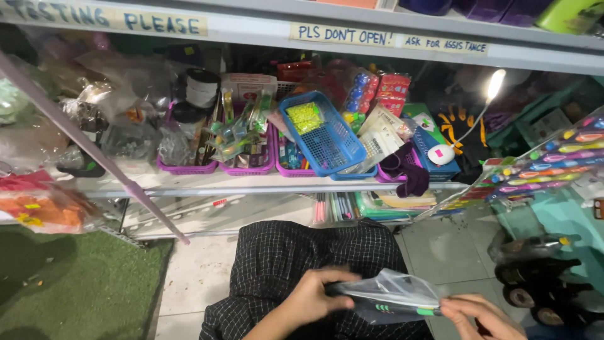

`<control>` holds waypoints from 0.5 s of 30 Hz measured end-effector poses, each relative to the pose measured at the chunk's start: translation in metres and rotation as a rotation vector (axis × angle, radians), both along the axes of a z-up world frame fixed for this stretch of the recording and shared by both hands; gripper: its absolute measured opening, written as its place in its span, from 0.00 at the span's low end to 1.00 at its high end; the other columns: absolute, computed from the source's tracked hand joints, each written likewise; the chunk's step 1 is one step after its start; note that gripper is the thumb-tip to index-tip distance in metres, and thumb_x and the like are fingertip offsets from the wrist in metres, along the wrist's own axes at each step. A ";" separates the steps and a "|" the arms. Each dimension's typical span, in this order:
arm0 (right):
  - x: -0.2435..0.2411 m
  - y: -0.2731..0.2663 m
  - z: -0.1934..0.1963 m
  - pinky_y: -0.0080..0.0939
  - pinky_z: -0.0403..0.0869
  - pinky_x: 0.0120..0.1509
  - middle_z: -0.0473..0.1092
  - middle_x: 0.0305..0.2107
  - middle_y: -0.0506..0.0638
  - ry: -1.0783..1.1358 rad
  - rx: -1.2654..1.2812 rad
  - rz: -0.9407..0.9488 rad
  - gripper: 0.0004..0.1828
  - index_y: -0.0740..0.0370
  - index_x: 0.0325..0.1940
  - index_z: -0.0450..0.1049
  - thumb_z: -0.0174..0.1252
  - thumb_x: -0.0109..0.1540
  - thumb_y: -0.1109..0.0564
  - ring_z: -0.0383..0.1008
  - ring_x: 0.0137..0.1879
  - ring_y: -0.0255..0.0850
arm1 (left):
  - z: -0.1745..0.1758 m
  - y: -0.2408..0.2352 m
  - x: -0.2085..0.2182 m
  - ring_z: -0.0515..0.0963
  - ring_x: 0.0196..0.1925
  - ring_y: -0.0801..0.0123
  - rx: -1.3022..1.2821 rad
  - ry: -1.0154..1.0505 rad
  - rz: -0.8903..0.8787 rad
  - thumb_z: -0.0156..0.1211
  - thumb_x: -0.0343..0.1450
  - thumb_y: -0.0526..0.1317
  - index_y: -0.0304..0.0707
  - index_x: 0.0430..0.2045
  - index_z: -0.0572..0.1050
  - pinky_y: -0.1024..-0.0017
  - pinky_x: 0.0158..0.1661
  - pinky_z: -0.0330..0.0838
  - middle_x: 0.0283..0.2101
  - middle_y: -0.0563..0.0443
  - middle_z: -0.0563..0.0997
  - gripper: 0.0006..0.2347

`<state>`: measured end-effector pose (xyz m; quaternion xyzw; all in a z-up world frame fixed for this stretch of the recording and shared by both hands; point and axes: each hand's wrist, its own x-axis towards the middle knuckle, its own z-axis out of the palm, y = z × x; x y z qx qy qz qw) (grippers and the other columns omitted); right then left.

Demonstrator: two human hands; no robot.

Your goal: Organizing hairbrushes by bagging them and placing them into baskets on a store shelf

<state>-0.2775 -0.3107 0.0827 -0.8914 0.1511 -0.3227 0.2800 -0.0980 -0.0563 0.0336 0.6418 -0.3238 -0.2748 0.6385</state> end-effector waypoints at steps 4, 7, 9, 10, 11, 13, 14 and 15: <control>-0.002 0.006 0.013 0.28 0.76 0.28 0.81 0.28 0.47 0.154 -0.025 0.092 0.06 0.57 0.26 0.82 0.66 0.45 0.60 0.81 0.26 0.31 | 0.065 0.009 -0.007 0.78 0.49 0.55 -0.207 -0.263 -0.035 0.69 0.57 0.39 0.33 0.45 0.75 0.61 0.49 0.74 0.46 0.40 0.79 0.23; -0.002 0.002 0.014 0.26 0.80 0.33 0.81 0.31 0.42 0.260 -0.056 0.236 0.08 0.52 0.30 0.83 0.63 0.48 0.59 0.84 0.30 0.27 | 0.088 0.019 -0.009 0.81 0.36 0.62 -0.299 -0.306 -0.052 0.67 0.61 0.37 0.30 0.39 0.77 0.71 0.38 0.77 0.40 0.41 0.81 0.15; -0.003 -0.006 0.004 0.25 0.82 0.36 0.81 0.32 0.40 0.297 -0.074 0.329 0.10 0.50 0.33 0.82 0.62 0.50 0.60 0.85 0.33 0.26 | 0.090 0.022 -0.009 0.81 0.34 0.64 -0.287 -0.293 -0.067 0.66 0.63 0.36 0.29 0.36 0.79 0.73 0.34 0.76 0.38 0.41 0.82 0.12; -0.005 -0.011 -0.003 0.26 0.83 0.39 0.80 0.34 0.41 0.297 -0.092 0.350 0.08 0.49 0.33 0.83 0.61 0.51 0.58 0.85 0.35 0.27 | 0.086 0.022 -0.010 0.80 0.30 0.66 -0.284 -0.318 -0.032 0.66 0.64 0.35 0.29 0.32 0.79 0.76 0.30 0.75 0.35 0.43 0.82 0.08; -0.006 -0.015 -0.011 0.27 0.84 0.42 0.79 0.35 0.41 0.298 -0.110 0.372 0.08 0.49 0.33 0.83 0.61 0.52 0.55 0.85 0.38 0.28 | 0.083 0.022 -0.010 0.80 0.27 0.69 -0.280 -0.343 0.004 0.66 0.65 0.33 0.30 0.27 0.80 0.78 0.26 0.73 0.32 0.45 0.83 0.04; -0.005 -0.019 -0.017 0.25 0.84 0.40 0.78 0.35 0.43 0.303 -0.081 0.459 0.10 0.52 0.36 0.82 0.60 0.52 0.58 0.84 0.37 0.27 | 0.081 0.027 -0.009 0.79 0.26 0.67 -0.286 -0.520 0.032 0.64 0.65 0.29 0.30 0.29 0.79 0.76 0.26 0.74 0.32 0.44 0.82 0.03; -0.003 -0.022 -0.020 0.23 0.84 0.38 0.77 0.35 0.44 0.307 -0.054 0.547 0.13 0.54 0.40 0.81 0.60 0.52 0.61 0.84 0.36 0.26 | 0.080 0.030 -0.008 0.78 0.25 0.66 -0.291 -0.699 0.059 0.61 0.64 0.26 0.30 0.31 0.77 0.74 0.26 0.75 0.32 0.44 0.80 0.05; -0.005 -0.037 -0.030 0.23 0.84 0.38 0.77 0.35 0.44 0.304 -0.055 0.549 0.13 0.54 0.40 0.81 0.60 0.52 0.61 0.84 0.36 0.26 | 0.092 0.034 -0.007 0.78 0.25 0.66 -0.289 -0.701 0.060 0.61 0.64 0.26 0.30 0.31 0.77 0.74 0.26 0.75 0.32 0.44 0.80 0.05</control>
